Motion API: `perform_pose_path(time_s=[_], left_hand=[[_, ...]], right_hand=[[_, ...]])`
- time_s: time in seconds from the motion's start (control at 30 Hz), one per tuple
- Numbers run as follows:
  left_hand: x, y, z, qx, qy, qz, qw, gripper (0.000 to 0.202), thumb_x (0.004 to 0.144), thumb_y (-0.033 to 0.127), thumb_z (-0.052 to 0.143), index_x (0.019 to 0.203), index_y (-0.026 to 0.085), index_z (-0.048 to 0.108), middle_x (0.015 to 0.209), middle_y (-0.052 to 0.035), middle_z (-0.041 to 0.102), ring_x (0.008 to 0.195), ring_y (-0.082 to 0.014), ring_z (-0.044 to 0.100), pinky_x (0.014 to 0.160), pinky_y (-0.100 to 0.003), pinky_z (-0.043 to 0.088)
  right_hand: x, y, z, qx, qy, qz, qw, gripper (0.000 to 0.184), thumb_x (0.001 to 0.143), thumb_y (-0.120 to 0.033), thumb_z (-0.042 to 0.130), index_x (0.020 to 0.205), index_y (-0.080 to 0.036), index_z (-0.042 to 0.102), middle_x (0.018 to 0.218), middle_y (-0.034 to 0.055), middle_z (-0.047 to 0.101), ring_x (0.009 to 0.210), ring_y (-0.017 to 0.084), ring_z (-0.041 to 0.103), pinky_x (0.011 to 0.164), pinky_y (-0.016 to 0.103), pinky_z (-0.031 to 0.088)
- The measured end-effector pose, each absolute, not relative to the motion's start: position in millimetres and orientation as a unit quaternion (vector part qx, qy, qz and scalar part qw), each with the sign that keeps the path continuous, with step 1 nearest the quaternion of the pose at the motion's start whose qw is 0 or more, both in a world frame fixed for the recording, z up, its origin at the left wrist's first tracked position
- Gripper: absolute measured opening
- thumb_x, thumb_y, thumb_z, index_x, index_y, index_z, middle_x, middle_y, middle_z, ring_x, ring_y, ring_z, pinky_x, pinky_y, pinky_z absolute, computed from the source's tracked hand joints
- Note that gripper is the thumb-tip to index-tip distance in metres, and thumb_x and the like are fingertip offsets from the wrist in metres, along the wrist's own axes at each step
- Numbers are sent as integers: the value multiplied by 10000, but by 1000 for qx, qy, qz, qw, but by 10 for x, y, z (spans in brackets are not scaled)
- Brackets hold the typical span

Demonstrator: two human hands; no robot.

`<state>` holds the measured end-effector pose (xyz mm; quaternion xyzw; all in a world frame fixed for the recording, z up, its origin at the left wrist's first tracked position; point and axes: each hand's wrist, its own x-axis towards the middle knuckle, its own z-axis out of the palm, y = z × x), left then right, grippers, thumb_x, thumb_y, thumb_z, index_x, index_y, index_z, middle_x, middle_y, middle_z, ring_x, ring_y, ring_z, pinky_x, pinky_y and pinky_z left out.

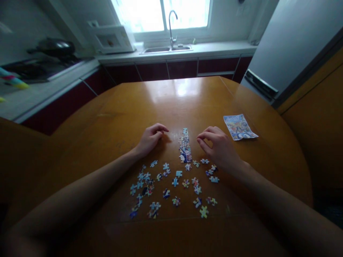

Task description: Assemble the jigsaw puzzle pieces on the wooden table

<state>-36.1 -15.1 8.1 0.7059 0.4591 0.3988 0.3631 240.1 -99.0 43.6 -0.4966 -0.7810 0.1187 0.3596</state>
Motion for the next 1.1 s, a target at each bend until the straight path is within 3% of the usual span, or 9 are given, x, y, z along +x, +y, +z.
perform_pose_path(time_s=[0.57, 1.1], left_hand=[[-347, -167, 85, 696, 455, 401, 384, 231, 757, 82, 486, 864, 135, 684, 845, -33, 631, 720, -118, 586, 658, -246, 476], [-360, -150, 63, 712, 448, 403, 360, 257, 769, 61, 473, 869, 142, 695, 850, -37, 640, 762, -130, 571, 715, -266, 473]], right_hand=[[2374, -1005, 423, -499, -779, 120, 360, 161, 940, -273, 602, 850, -196, 711, 886, 78, 680, 859, 221, 620, 774, 394, 495], [2387, -995, 404, -495, -778, 121, 368, 131, 932, -241, 610, 861, -195, 709, 904, 76, 680, 870, 217, 622, 777, 392, 496]])
